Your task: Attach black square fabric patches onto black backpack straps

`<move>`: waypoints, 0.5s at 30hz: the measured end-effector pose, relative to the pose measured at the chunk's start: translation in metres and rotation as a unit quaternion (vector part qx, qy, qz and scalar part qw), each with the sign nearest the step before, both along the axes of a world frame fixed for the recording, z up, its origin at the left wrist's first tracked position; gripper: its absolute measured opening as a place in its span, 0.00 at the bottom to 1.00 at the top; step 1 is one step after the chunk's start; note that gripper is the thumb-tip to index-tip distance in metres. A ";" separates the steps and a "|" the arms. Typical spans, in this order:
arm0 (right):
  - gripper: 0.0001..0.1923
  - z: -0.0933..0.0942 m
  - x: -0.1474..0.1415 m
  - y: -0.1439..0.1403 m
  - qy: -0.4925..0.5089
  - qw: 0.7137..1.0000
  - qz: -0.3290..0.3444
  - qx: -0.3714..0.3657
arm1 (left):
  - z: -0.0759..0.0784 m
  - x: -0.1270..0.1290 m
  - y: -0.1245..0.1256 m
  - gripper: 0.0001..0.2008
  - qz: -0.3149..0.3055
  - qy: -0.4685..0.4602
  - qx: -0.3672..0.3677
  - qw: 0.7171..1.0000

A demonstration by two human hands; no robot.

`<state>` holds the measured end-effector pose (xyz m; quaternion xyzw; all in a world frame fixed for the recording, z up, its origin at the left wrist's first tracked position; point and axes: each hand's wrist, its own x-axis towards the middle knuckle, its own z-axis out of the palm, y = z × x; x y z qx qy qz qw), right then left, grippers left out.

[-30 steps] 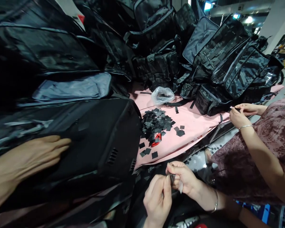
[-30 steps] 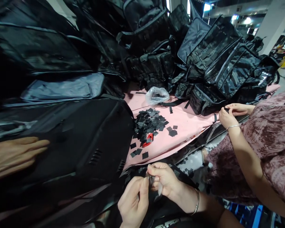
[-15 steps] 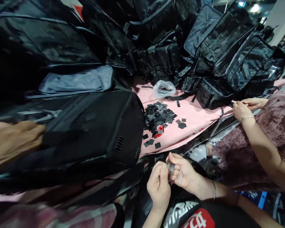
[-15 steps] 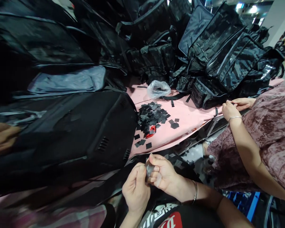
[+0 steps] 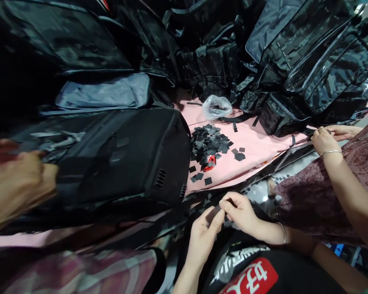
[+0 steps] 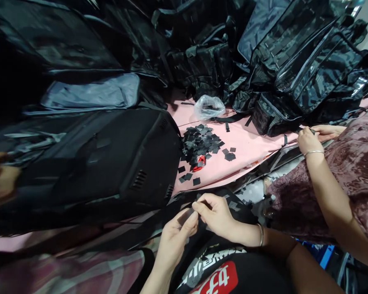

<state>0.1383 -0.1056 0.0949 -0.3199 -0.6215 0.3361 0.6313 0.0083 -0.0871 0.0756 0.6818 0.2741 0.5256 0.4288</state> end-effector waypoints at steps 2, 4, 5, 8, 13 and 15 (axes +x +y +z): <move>0.19 0.001 0.006 -0.002 -0.004 0.996 0.081 -0.047 | -0.003 -0.005 0.001 0.21 -0.028 0.044 -0.004 0.999; 0.20 0.003 0.012 -0.004 -0.003 0.985 0.149 -0.090 | -0.004 -0.009 0.000 0.20 -0.027 0.064 -0.005 0.998; 0.20 0.004 0.015 -0.005 -0.017 0.980 0.168 -0.103 | -0.004 -0.011 -0.001 0.21 -0.023 0.070 -0.006 0.997; 0.21 0.007 0.026 -0.008 -0.084 0.965 0.211 -0.133 | -0.001 -0.013 -0.008 0.22 -0.051 0.088 -0.027 0.994; 0.21 0.009 0.033 -0.009 -0.005 0.850 0.459 -0.259 | 0.012 -0.013 -0.023 0.20 -0.245 -0.012 -0.167 0.955; 0.23 0.012 0.030 -0.007 0.042 0.758 0.587 -0.282 | 0.019 -0.013 -0.023 0.19 -0.333 -0.057 -0.198 0.920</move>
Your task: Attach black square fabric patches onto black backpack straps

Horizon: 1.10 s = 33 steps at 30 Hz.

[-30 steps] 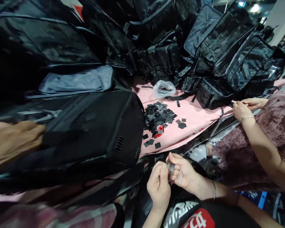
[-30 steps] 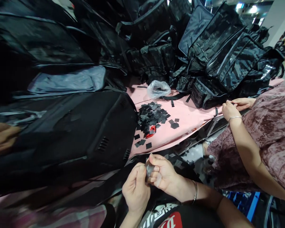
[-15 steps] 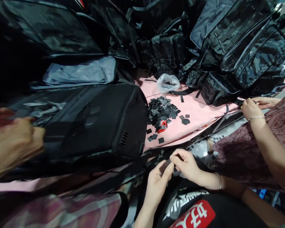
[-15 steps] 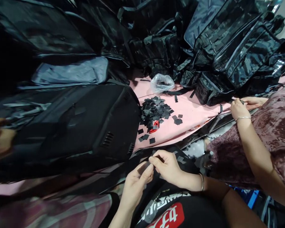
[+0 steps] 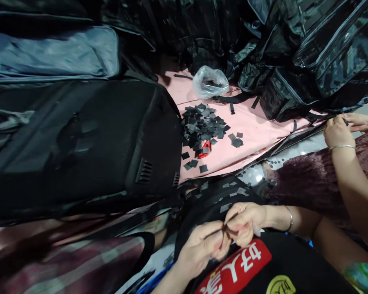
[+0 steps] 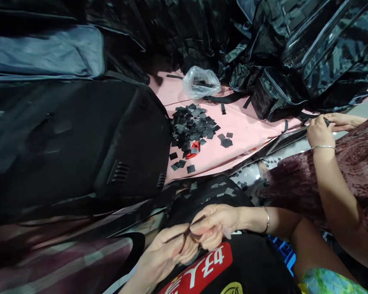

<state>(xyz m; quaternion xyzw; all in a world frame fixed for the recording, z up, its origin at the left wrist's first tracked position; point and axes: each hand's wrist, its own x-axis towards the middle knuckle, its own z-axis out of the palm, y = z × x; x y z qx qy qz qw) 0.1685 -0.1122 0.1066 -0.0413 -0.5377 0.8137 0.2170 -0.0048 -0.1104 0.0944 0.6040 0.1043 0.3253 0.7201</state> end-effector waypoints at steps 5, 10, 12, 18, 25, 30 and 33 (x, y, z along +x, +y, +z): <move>0.25 0.010 -0.011 0.020 0.050 0.993 0.099 -0.052 | 0.011 -0.003 0.022 0.13 -0.111 -0.054 -0.078 0.989; 0.27 0.015 -0.003 0.037 -0.078 0.993 -0.010 -0.082 | 0.019 -0.011 0.047 0.19 -0.086 0.042 -0.123 0.988; 0.27 0.023 0.003 0.040 -0.158 0.979 -0.094 -0.087 | 0.027 -0.015 0.056 0.22 -0.056 0.122 -0.120 0.984; 0.22 0.088 0.011 0.047 -0.263 0.936 -0.216 -0.088 | 0.080 -0.017 0.081 0.24 -0.041 0.211 -0.042 0.976; 0.21 0.151 0.035 0.029 -0.239 0.945 -0.223 -0.030 | 0.156 -0.026 0.069 0.25 0.014 0.222 -0.110 0.969; 0.27 0.176 0.103 0.028 -0.069 0.863 -0.493 -0.083 | 0.218 -0.090 0.095 0.31 0.256 0.039 -0.119 0.958; 0.24 0.187 0.085 0.054 -0.146 0.855 -0.498 0.016 | 0.234 -0.086 0.101 0.29 0.226 0.010 -0.113 0.968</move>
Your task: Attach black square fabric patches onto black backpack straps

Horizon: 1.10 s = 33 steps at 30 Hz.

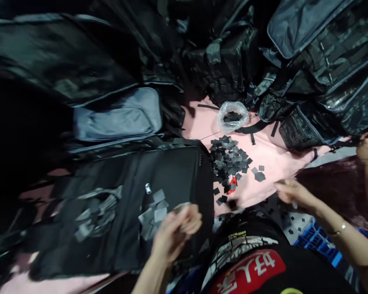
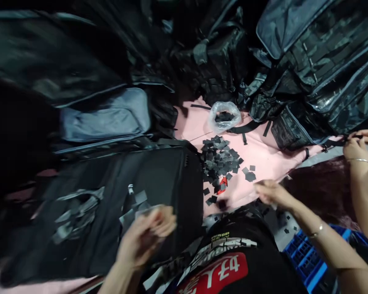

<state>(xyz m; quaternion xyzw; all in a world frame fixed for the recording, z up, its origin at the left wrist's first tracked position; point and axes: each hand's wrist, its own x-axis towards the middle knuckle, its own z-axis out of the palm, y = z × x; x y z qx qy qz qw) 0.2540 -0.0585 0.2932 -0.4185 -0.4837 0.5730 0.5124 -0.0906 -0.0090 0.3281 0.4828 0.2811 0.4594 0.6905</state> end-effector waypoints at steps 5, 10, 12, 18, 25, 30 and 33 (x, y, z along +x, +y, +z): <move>0.18 0.015 -0.098 0.032 -0.120 0.978 0.088 0.149 | -0.028 0.050 -0.007 0.25 -0.038 0.074 0.075 0.994; 0.08 0.016 -0.135 0.037 -0.161 0.968 0.109 0.159 | -0.046 0.051 -0.016 0.25 0.085 0.197 0.157 0.964; 0.08 0.012 -0.133 0.038 -0.163 0.965 0.121 0.165 | -0.045 0.049 -0.019 0.24 0.104 0.249 0.195 0.943; 0.14 0.000 -0.106 0.045 -0.163 0.959 0.197 0.123 | -0.045 0.062 -0.020 0.23 0.101 0.343 0.275 0.893; 0.17 -0.012 -0.078 0.035 -0.197 0.956 0.194 0.098 | -0.042 0.092 -0.006 0.18 0.006 0.391 0.337 0.857; 0.15 -0.024 -0.030 0.024 -0.231 0.961 0.003 0.153 | -0.050 0.135 0.055 0.20 0.040 0.378 0.317 0.869; 0.18 -0.071 0.013 0.032 -0.184 0.973 -0.037 0.133 | -0.066 0.178 0.107 0.18 0.018 0.410 0.308 0.858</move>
